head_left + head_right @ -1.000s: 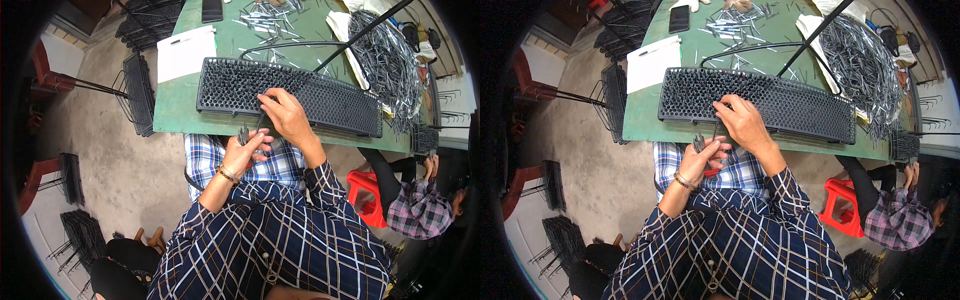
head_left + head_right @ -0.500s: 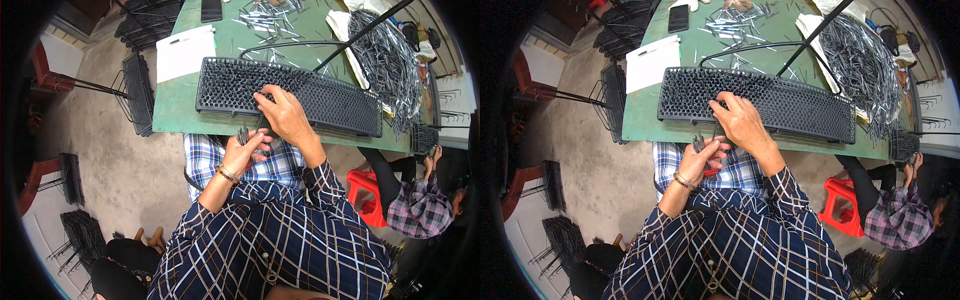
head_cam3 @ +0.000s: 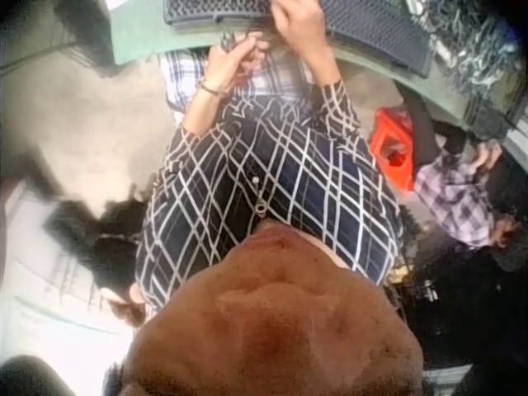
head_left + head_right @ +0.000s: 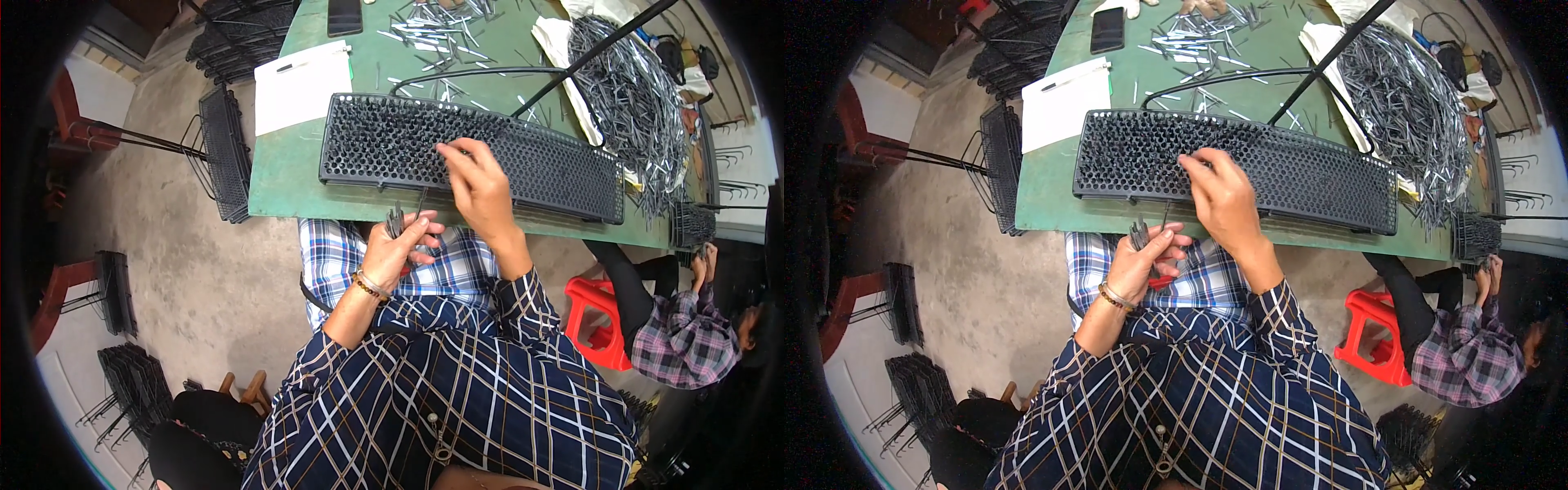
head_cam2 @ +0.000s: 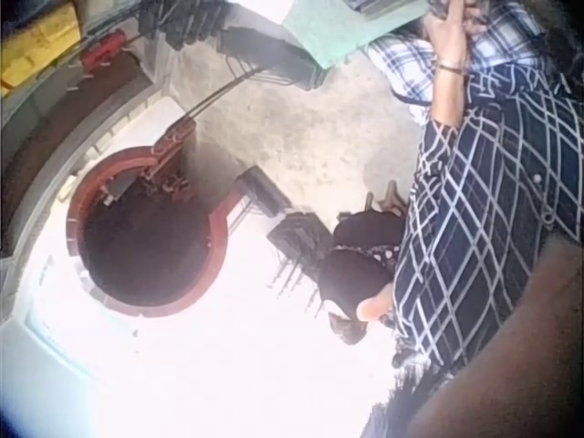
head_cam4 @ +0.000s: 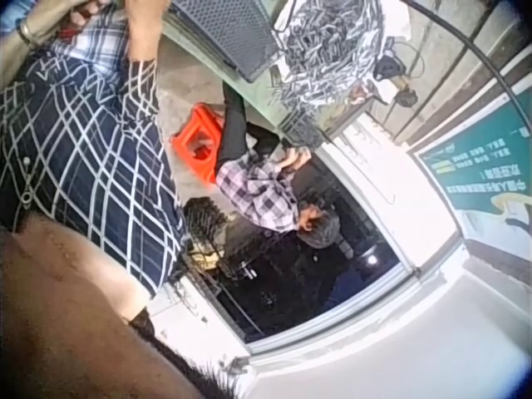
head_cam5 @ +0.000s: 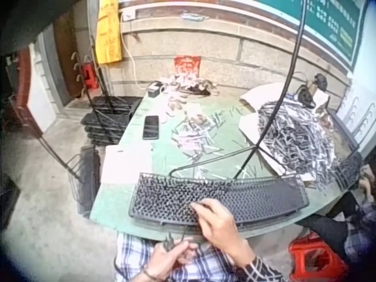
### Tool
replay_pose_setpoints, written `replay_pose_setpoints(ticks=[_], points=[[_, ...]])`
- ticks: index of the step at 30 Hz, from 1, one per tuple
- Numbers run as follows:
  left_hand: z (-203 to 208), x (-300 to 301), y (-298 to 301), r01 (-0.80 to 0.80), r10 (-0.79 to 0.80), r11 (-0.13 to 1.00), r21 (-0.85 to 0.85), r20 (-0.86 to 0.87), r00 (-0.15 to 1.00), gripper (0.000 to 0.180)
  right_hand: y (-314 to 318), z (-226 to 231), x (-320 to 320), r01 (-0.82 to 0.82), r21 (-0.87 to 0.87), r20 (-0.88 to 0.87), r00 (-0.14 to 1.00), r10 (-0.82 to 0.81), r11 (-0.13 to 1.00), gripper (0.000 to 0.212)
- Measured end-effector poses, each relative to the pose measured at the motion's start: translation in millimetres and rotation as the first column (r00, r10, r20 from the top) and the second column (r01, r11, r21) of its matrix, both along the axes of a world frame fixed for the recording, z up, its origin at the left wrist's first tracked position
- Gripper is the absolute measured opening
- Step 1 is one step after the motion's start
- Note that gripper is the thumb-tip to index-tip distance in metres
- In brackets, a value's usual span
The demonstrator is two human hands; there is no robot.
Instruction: Assembling a metal mesh by manually inserting small metal rods into a perforated frame.
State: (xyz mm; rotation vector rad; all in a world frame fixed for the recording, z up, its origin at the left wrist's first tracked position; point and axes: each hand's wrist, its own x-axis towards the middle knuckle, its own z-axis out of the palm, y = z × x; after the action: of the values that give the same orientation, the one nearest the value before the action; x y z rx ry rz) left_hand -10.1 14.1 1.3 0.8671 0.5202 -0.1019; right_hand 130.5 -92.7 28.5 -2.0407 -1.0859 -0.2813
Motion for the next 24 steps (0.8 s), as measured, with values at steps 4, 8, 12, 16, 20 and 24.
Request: replay_pose_setpoints(ticks=[4,8,12,16,20,24], points=[[1,-2,0,-0.013,0.012,0.999,0.031,0.018,1.0,0.033,-14,21,-16,-0.129,0.019,-0.582,0.805,0.116,0.991,0.023],[1,1,-7,0.053,-0.056,0.997,0.058,0.049,0.997,0.029,-24,9,-31,-0.055,0.152,-0.893,0.421,0.16,0.987,0.019],[4,4,-9,0.08,-0.083,0.994,0.074,0.03,0.996,0.029,-24,8,-24,0.024,0.325,-0.809,0.525,0.265,0.945,0.016],[8,4,-9,0.088,-0.088,0.995,0.041,0.007,0.996,0.029,-19,6,-9,0.139,0.187,-0.673,0.74,0.023,0.973,0.018],[6,4,-10,0.064,-0.064,0.998,0.023,-0.02,0.998,0.029,-13,3,-5,0.157,0.139,-0.468,0.881,-0.075,0.978,0.021],[-3,1,-8,0.031,-0.031,0.999,-0.04,0.019,0.999,0.031,-8,4,-8,0.15,0.175,-0.322,0.943,-0.087,0.973,0.021]])
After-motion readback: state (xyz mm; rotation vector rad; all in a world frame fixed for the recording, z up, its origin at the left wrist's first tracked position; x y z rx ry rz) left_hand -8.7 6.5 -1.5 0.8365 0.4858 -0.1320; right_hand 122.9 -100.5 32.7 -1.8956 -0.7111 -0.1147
